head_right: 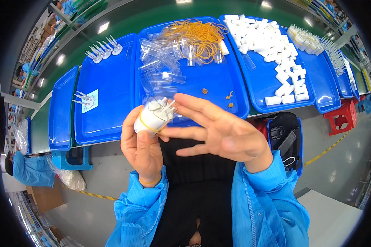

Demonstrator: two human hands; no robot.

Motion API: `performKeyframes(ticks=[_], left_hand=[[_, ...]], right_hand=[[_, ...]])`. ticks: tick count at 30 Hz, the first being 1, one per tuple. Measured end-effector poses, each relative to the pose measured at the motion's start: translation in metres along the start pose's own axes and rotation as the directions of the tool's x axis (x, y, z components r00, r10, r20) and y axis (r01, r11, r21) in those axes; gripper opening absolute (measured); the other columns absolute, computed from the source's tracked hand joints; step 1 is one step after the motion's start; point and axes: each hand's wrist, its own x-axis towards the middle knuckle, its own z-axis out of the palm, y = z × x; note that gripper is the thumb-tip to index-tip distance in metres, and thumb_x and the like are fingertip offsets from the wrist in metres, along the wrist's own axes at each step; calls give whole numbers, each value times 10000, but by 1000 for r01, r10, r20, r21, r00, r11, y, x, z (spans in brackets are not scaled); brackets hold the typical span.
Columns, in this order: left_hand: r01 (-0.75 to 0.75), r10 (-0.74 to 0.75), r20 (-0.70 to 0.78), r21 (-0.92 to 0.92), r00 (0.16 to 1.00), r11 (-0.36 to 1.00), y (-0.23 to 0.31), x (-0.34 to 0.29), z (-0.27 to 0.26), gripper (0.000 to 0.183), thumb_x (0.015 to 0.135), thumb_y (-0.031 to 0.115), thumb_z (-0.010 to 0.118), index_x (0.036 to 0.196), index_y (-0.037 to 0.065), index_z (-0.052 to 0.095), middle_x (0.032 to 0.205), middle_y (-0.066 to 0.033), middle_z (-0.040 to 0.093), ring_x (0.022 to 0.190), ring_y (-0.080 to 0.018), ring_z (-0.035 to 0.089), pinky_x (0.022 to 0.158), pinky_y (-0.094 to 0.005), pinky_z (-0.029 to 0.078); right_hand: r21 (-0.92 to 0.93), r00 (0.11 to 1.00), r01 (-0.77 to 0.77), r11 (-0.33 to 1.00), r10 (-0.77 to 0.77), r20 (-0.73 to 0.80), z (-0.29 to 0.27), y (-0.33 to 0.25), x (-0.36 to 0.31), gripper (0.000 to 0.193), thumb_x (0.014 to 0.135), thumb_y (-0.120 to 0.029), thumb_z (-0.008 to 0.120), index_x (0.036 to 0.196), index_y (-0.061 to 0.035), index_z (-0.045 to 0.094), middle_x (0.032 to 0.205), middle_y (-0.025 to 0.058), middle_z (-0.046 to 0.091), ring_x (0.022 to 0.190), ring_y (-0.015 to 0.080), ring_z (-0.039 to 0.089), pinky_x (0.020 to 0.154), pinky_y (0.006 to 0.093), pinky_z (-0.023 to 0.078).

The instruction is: The person attaches white foam pieces onto plastic prongs, slides clear plastic sleeves over them, and secures the bundled assembly with a rubber band.

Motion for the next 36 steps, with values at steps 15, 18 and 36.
performKeyframes(ticks=[15, 18, 36], left_hand=[[414, -387, 190, -135, 902, 900, 5, -13, 35, 580, 1023, 413, 418, 1227, -126, 488, 877, -177, 646, 604, -164, 629, 428, -229, 483], [419, -391, 200, -118, 898, 900, 2, -12, 35, 589, 1031, 422, 385, 1221, -124, 496, 871, -171, 648, 598, -167, 629, 427, -227, 486], [586, -519, 436, -22, 735, 810, 14, -8, 45, 645, 1042, 472, 273, 1441, -33, 299, 998, -275, 637, 696, -249, 650, 534, -295, 538]], right_hand=[[-484, 938, 255, 837, -336, -88, -28, 16, 11, 509, 747, -37, 766, 1215, 13, 571, 1151, 201, 660, 943, 200, 681, 809, 308, 563], [-547, 911, 300, 782, -405, -79, -33, 18, 14, 491, 750, -42, 770, 1198, 14, 577, 1149, 193, 661, 795, 171, 690, 666, 257, 570], [-947, 424, 93, 306, -873, -240, -62, -128, -54, 320, 789, -105, 776, 1066, -10, 646, 929, 61, 680, 866, 126, 657, 736, 260, 542]])
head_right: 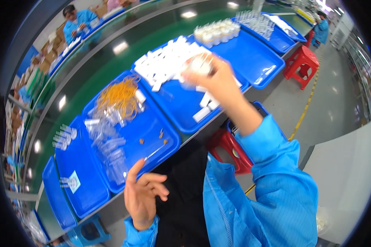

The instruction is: The person attaches white foam pieces onto plastic prongs, slides clear plastic sleeves over them, and secures the bundled assembly with a rubber band.

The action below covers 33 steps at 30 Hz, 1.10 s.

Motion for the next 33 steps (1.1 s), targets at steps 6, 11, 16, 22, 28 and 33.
performKeyframes(ticks=[6, 11, 16, 22, 28, 33], left_hand=[[-62, 68, -142, 48, 988, 997, -1, -2, -4, 545, 1053, 394, 295, 1377, -39, 360, 951, -223, 646, 692, -226, 647, 560, -284, 529], [-22, 16, -166, -37, 986, 999, -1, 0, -6, 565, 1042, 431, 353, 1399, -4, 394, 1003, -223, 647, 757, -222, 638, 642, -292, 528], [-50, 61, -199, 59, 978, 997, 5, 7, -3, 522, 1044, 390, 375, 1387, -3, 385, 1008, -217, 646, 769, -226, 640, 655, -297, 529], [41, 172, -355, 521, 919, 852, 59, 4, -33, 283, 926, 118, 573, 1170, -26, 587, 989, -137, 666, 835, -187, 641, 694, -283, 510], [180, 395, -353, 893, 848, 412, 100, 47, -156, 169, 894, 89, 626, 1015, -12, 686, 854, -91, 682, 735, -127, 643, 571, -267, 498], [230, 350, -559, 720, 752, 655, 87, 105, -223, 309, 877, 124, 637, 1146, -29, 634, 946, -115, 698, 815, -204, 684, 598, -318, 569]], right_hand=[[-698, 871, -385, 604, -11, -491, -205, 85, 121, 605, 680, -325, 854, 1137, 6, 636, 1048, 123, 688, 927, 219, 665, 820, 346, 504], [-567, 904, -391, 725, 189, -383, -185, 99, 146, 460, 707, -196, 836, 1078, 9, 656, 919, 79, 652, 801, 169, 619, 698, 291, 483], [-364, 955, -296, 883, 271, -119, -144, 101, 140, 483, 762, -125, 792, 1184, 9, 599, 1079, 94, 617, 879, 166, 627, 769, 274, 505], [-512, 992, -126, 850, 109, -64, -159, 94, 127, 423, 833, -106, 712, 1216, -13, 559, 1116, 103, 616, 982, 194, 620, 835, 310, 514], [-736, 935, 353, 578, -250, 253, -105, 58, 66, 329, 773, 28, 687, 1092, -30, 631, 935, 42, 611, 611, 57, 486, 542, 212, 386], [-726, 863, 468, 504, -85, 498, -76, 70, 60, 293, 781, 1, 671, 1073, -13, 650, 903, 131, 624, 637, 224, 578, 601, 320, 467]])
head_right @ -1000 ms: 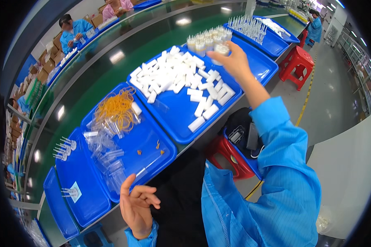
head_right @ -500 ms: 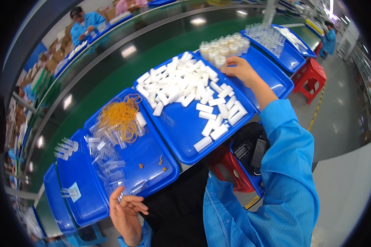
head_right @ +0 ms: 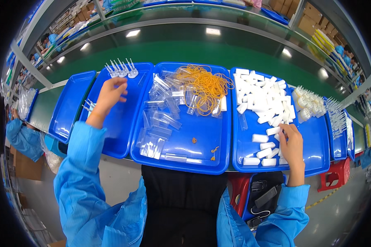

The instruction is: The person attaches white foam pieces onto plastic prongs, slides clear plastic sleeves over them, and secures the bundled assembly with a rubber band.

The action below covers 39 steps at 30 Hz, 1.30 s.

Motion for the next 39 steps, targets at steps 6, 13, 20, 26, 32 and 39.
performKeyframes(ticks=[6, 13, 20, 26, 32, 39], left_hand=[[134, -60, -324, 209, 944, 969, -30, 68, 33, 305, 808, 250, 720, 1068, 91, 701, 1006, -96, 724, 951, -281, 685, 834, -383, 525], [125, -18, -416, 230, 909, 965, -29, 68, 42, 130, 795, 238, 726, 879, 140, 742, 957, -84, 728, 929, -289, 684, 816, -399, 528], [-62, 32, -286, -96, 958, 993, 38, 11, 4, 109, 850, 141, 649, 875, 35, 660, 855, -88, 680, 783, -206, 687, 630, -325, 563], [-323, 312, -82, -273, 946, 906, 60, -82, -23, 83, 863, 19, 659, 895, -58, 665, 863, -95, 674, 742, -121, 647, 667, -244, 545], [-511, 509, -53, -93, 859, 854, 72, -158, 9, 134, 803, -64, 679, 932, -27, 678, 1016, -131, 659, 830, -142, 633, 677, -240, 527], [-537, 529, -101, -77, 842, 840, 64, -193, 49, 124, 804, -59, 673, 921, -19, 680, 1025, -133, 663, 806, -141, 617, 665, -244, 492]], right_hand=[[90, 1000, -10, 996, 11, -5, 10, -20, 11, 230, 785, -30, 690, 1013, -8, 669, 830, 115, 614, 636, 208, 577, 601, 318, 472], [89, 999, -42, 995, 42, 0, 29, -28, 20, 205, 707, -92, 786, 862, -42, 661, 696, 61, 499, 577, 180, 504, 533, 307, 416], [-32, 1000, -26, 999, 26, 3, 29, -38, 19, 192, 655, -80, 789, 777, -69, 641, 732, 67, 490, 638, 231, 516, 590, 348, 425], [521, 960, -10, 853, 154, -234, 30, -3, 19, 170, 713, 61, 662, 742, -40, 529, 842, 21, 614, 696, 55, 528, 600, 210, 421], [661, 921, -75, 747, 306, -242, 18, -44, 11, 186, 764, 87, 628, 802, -40, 497, 764, 20, 589, 708, 52, 539, 666, 204, 456], [380, 963, -38, 924, 135, -232, 40, -53, 5, 176, 786, 60, 595, 939, -20, 631, 860, 60, 661, 769, 129, 633, 679, 260, 506]])
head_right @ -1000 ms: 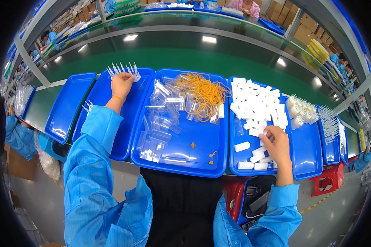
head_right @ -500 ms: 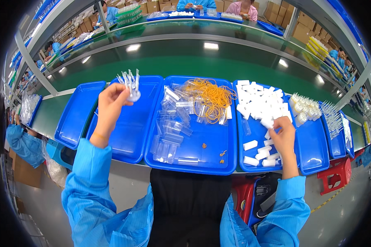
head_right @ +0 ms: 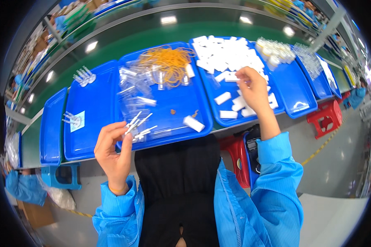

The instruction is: The person attaches white foam pieces onto plastic prongs, slides clear plastic sleeves over them, and secures the bundled assembly with a rubber band.

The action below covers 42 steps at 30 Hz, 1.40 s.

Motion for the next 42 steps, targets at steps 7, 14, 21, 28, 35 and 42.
performKeyframes(ticks=[7, 14, 21, 28, 35, 42], left_hand=[[31, -32, -143, -7, 989, 999, -9, -14, 10, 136, 803, -63, 677, 932, -23, 692, 1004, -150, 661, 762, -167, 615, 627, -260, 485], [70, -73, -71, -41, 995, 997, 0, -18, 10, 114, 845, -53, 641, 951, -31, 675, 1073, -154, 642, 862, -149, 613, 711, -238, 496], [20, -22, -81, -25, 996, 999, 3, -25, 8, 139, 794, -80, 669, 922, -31, 691, 1039, -155, 665, 849, -183, 637, 657, -250, 499], [-25, 18, -96, -72, 995, 997, -1, -29, 16, 174, 755, -134, 688, 905, -47, 699, 1038, -174, 660, 761, -168, 631, 672, -264, 514], [-64, 54, -114, -80, 992, 995, 4, -31, 25, 192, 734, -145, 707, 898, -46, 700, 1041, -174, 655, 714, -136, 594, 641, -249, 493], [-151, 147, -117, -25, 982, 988, 1, -36, 35, 181, 730, -144, 726, 867, -29, 704, 1026, -171, 653, 656, -127, 603, 581, -231, 486]], right_hand=[[201, 952, 96, 975, -149, 269, 17, -116, -45, 200, 735, 31, 677, 921, -42, 684, 884, 69, 646, 788, 187, 624, 674, 289, 482], [119, 740, 406, 906, -402, 539, 75, -112, -36, 210, 743, 15, 670, 944, -37, 637, 971, 113, 619, 950, 326, 589, 836, 427, 480], [271, 922, -28, 962, -80, 379, 68, -122, -42, 156, 837, 22, 633, 961, -19, 548, 946, 96, 547, 854, 225, 624, 712, 328, 499], [723, 959, -223, 654, 16, 282, 58, -148, -73, 92, 843, 47, 639, 932, 25, 630, 1087, 106, 538, 896, 130, 574, 796, 252, 498], [779, 978, -208, 592, 108, 179, 69, -158, -80, 147, 835, 81, 605, 971, 26, 600, 1045, 132, 582, 919, 146, 599, 835, 277, 495], [574, 999, 25, 818, -42, 16, 74, -152, -89, 211, 808, 107, 629, 979, 9, 556, 989, 133, 633, 899, 153, 623, 819, 266, 485]])
